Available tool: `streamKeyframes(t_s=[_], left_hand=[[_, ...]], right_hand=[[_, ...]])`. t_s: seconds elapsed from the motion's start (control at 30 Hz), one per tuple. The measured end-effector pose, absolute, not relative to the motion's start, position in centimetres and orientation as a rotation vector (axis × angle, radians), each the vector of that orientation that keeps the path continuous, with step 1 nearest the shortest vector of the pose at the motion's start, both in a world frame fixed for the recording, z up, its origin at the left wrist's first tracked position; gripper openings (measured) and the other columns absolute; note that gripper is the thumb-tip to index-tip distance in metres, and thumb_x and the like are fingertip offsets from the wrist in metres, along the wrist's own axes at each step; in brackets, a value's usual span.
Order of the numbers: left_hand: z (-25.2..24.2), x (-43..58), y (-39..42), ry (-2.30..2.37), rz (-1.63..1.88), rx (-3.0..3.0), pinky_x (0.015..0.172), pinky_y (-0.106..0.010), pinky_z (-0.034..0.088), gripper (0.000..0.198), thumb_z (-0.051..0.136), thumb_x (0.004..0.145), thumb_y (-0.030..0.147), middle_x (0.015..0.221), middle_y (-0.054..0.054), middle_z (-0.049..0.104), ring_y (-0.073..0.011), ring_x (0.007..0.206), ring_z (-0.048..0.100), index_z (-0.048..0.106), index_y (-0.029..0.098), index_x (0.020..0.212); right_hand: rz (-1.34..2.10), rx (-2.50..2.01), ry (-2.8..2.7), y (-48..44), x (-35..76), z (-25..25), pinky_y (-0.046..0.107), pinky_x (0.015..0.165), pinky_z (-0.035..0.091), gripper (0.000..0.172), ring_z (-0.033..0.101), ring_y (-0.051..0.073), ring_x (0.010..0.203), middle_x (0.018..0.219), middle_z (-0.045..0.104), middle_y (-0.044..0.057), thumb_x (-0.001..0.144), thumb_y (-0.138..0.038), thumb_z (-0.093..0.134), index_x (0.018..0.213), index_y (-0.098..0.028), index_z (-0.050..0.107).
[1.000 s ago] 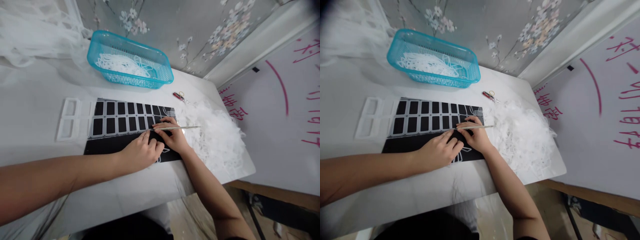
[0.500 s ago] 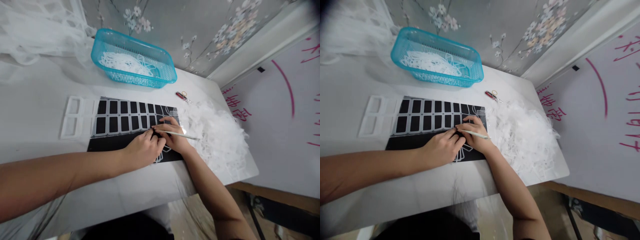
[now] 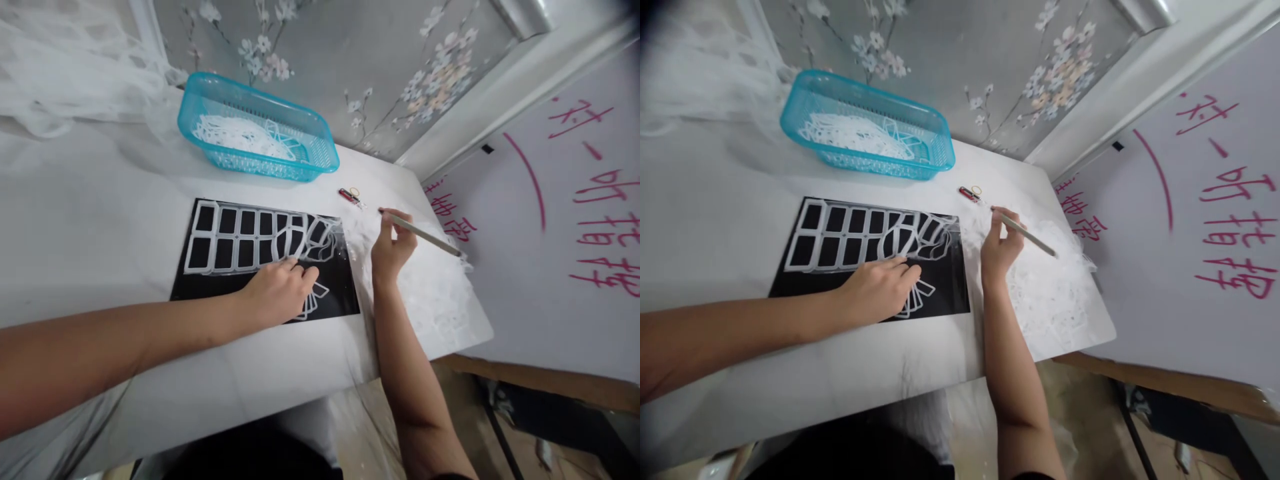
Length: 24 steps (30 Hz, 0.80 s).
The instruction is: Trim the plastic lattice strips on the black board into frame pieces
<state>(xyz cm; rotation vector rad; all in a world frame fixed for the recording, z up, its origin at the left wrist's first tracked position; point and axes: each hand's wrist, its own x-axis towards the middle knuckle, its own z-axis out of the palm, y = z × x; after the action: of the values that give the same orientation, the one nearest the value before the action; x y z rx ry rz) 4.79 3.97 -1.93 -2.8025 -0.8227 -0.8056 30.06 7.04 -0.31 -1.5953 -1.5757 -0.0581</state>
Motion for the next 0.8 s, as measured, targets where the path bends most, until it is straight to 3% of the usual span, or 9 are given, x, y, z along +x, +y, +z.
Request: streamKeyframes(t_s=[0.17, 0.27, 0.37, 0.43, 0.6, 0.7, 0.8], left_hand=[[-1.7, 4.2, 4.9, -0.726, -0.918, -2.867, 0.049, -0.025, 0.04, 0.012, 0.049, 0.083, 0.008, 0.069, 0.0, 0.061, -0.016, 0.064, 0.063, 0.057, 0.016, 0.082], [-1.3, 4.0, 5.5, -0.72, -1.041, -2.907, 0.051, -0.026, 0.039, 0.008, 0.051, 0.091, 0.017, 0.081, 0.001, 0.064, -0.0131, 0.064, 0.061, 0.059, 0.018, 0.091], [-1.0, 3.9, 6.0, -0.706, -1.185, -2.884, 0.056, -0.025, 0.042, 0.008, 0.052, 0.094, 0.021, 0.092, -0.002, 0.065, -0.0136, 0.073, 0.063, 0.06, 0.018, 0.096], [-0.9, 3.9, 6.1, -0.694, -1.26, -2.892, 0.063, -0.026, 0.046, 0.009, 0.053, 0.093, 0.019, 0.098, -0.004, 0.064, -0.0155, 0.083, 0.063, 0.06, 0.018, 0.099], [-0.9, 4.0, 6.5, -0.663, -1.392, -2.915, 0.091, -0.038, 0.049, 0.02, 0.056, 0.093, 0.02, 0.108, -0.012, 0.064, -0.0233, 0.102, 0.061, 0.055, 0.014, 0.111], [-1.1, 4.0, 6.8, -0.663, -1.367, -2.913, 0.089, -0.039, 0.048, 0.021, 0.058, 0.092, 0.021, 0.112, -0.012, 0.064, -0.025, 0.105, 0.06, 0.056, 0.015, 0.112], [-1.3, 3.8, 7.0, -0.703, -1.294, -2.966, 0.084, -0.037, 0.046, 0.006, 0.056, 0.092, 0.017, 0.107, -0.008, 0.064, -0.0227, 0.098, 0.061, 0.06, 0.018, 0.097]], right_hand=[[0.147, -1.495, -1.358, 5.7, 29.5, 0.8, 0.036, 0.087, 0.049, 0.025, 0.067, 0.021, 0.095, 0.099, 0.071, 0.011, 0.095, -0.04, 0.05, 0.101, -0.018, 0.059], [0.686, -1.413, -1.397, 4.4, 27.4, 1.5, 0.034, 0.077, 0.051, 0.017, 0.069, 0.018, 0.076, 0.079, 0.073, 0.004, 0.086, -0.035, 0.064, 0.087, -0.019, 0.067], [1.24, -1.26, -1.269, 3.4, 25.6, 2.0, 0.032, 0.076, 0.05, 0.01, 0.067, 0.016, 0.074, 0.075, 0.073, 0.002, 0.082, -0.03, 0.07, 0.083, -0.02, 0.071], [1.407, -1.197, -1.184, 3.2, 24.9, 2.1, 0.03, 0.075, 0.049, 0.009, 0.066, 0.016, 0.073, 0.073, 0.073, 0.001, 0.08, -0.028, 0.073, 0.081, -0.02, 0.072], [1.594, -1.107, -1.033, 3.0, 24.2, 1.9, 0.03, 0.077, 0.05, 0.012, 0.066, 0.015, 0.073, 0.076, 0.072, 0.002, 0.077, -0.029, 0.076, 0.081, -0.018, 0.073], [1.623, -1.099, -0.99, 2.9, 23.9, 1.9, 0.031, 0.08, 0.052, 0.016, 0.067, 0.016, 0.075, 0.078, 0.072, 0.001, 0.074, -0.031, 0.079, 0.083, -0.019, 0.072], [1.568, -1.118, -1.011, 3.3, 24.2, 1.5, 0.031, 0.079, 0.052, 0.021, 0.068, 0.017, 0.076, 0.078, 0.071, 0.001, 0.074, -0.036, 0.078, 0.086, -0.02, 0.072]])
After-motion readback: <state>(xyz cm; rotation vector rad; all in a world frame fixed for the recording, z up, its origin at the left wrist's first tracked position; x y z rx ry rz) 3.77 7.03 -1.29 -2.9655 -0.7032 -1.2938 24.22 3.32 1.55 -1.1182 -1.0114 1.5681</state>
